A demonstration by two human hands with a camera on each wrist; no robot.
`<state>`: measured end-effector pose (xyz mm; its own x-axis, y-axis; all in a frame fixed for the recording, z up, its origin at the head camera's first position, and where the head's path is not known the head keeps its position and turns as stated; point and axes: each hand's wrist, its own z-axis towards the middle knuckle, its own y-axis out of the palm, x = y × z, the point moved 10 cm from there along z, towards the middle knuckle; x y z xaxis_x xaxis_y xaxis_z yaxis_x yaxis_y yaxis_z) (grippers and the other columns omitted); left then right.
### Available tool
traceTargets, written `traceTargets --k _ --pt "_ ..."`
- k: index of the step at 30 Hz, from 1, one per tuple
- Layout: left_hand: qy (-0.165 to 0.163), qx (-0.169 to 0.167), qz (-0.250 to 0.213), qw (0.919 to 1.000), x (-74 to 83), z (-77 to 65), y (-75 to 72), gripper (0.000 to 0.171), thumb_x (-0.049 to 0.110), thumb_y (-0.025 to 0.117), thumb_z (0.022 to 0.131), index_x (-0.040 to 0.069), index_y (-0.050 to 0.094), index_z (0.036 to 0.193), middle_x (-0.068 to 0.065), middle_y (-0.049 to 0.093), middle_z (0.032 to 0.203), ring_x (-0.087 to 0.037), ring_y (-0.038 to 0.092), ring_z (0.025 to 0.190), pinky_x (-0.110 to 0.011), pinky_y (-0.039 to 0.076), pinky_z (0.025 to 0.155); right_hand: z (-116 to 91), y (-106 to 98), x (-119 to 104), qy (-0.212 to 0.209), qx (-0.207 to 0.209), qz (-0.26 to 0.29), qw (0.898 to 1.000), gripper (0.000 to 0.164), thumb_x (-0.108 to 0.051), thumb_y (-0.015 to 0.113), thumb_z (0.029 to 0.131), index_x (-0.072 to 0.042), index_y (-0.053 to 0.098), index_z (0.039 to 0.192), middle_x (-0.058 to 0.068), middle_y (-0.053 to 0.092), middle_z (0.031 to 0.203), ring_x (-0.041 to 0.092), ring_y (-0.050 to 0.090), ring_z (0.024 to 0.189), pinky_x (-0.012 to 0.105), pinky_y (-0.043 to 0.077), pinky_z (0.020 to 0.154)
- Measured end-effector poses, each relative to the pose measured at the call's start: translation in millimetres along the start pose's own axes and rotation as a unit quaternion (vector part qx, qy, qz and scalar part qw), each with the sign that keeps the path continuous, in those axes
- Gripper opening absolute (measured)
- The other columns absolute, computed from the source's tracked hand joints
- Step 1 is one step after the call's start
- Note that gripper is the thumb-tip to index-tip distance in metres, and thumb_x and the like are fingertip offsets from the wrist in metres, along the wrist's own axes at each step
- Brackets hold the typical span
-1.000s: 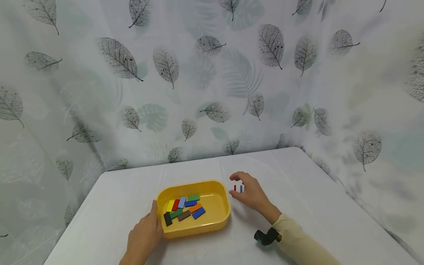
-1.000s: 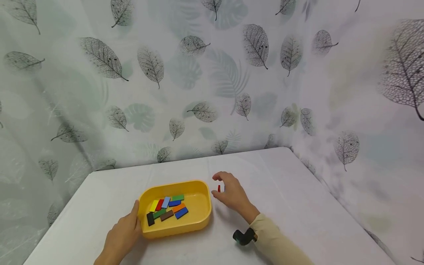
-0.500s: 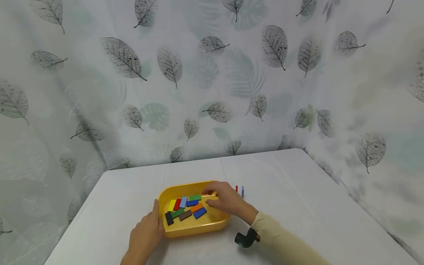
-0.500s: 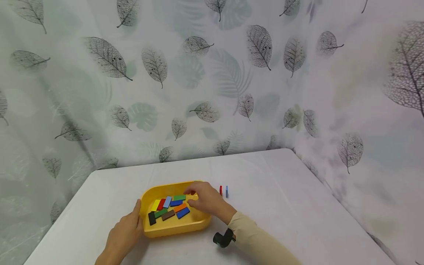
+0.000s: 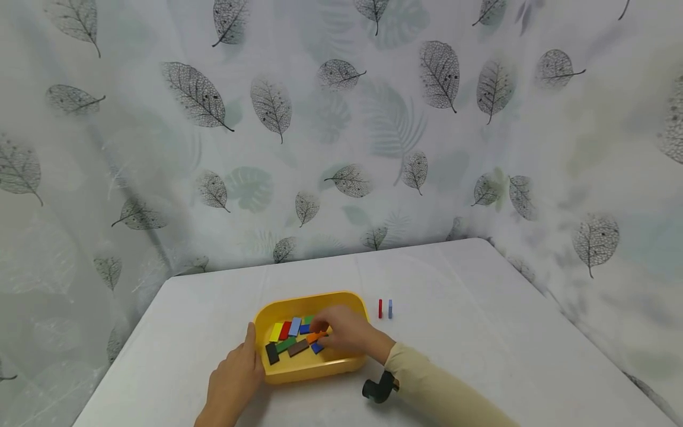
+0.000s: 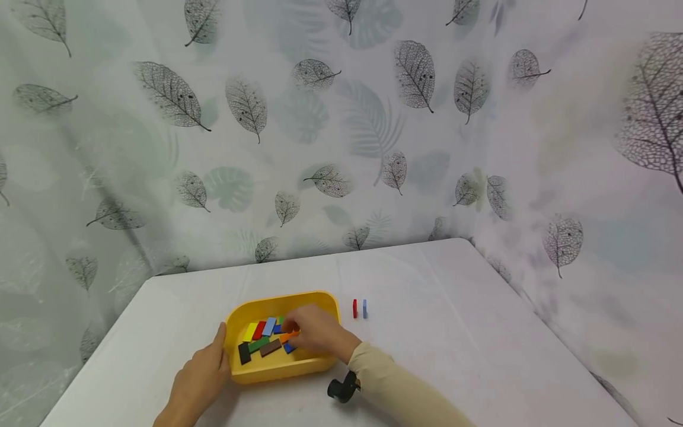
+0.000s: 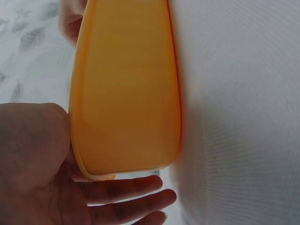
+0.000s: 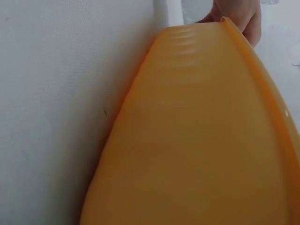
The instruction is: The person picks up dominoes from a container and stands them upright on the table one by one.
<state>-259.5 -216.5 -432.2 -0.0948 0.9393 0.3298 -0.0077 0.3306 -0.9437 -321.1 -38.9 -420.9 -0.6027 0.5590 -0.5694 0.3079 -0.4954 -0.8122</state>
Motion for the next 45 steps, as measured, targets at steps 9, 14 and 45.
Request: traceTargets --k 9,14,45 --pt "0.001 0.002 0.006 1.0000 -0.3 0.2 0.5 0.063 0.014 0.051 0.103 -0.011 0.030 0.157 -0.029 0.064 0.127 -0.023 0.054 0.066 -0.051 0.059 0.070 1 16 9 0.055 -0.055 -0.019 0.997 0.019 -0.008 0.085 0.086 -0.015 0.079 0.103 -0.014 0.069 0.092 0.004 0.059 0.085 0.024 0.052 0.085" --pt "0.003 0.001 0.005 1.0000 -0.2 1.1 1.8 0.063 0.015 0.050 0.103 -0.010 0.030 0.157 -0.029 0.064 0.127 -0.023 0.054 0.065 -0.049 0.058 0.068 -1 20 11 0.068 -0.068 -0.056 0.994 0.017 -0.012 0.088 0.084 -0.016 0.079 0.099 -0.015 0.065 0.086 0.005 0.057 0.081 0.024 0.052 0.081" --pt "0.003 0.009 0.004 0.9999 -0.6 0.8 1.2 0.062 0.015 0.050 0.104 -0.011 0.031 0.156 -0.028 0.066 0.123 -0.023 0.054 0.064 -0.051 0.059 0.068 1 16 4 0.034 -0.042 -0.128 0.990 0.020 -0.024 0.086 0.087 -0.017 0.077 0.103 -0.013 0.059 0.082 0.007 0.052 0.077 0.024 0.047 0.073"
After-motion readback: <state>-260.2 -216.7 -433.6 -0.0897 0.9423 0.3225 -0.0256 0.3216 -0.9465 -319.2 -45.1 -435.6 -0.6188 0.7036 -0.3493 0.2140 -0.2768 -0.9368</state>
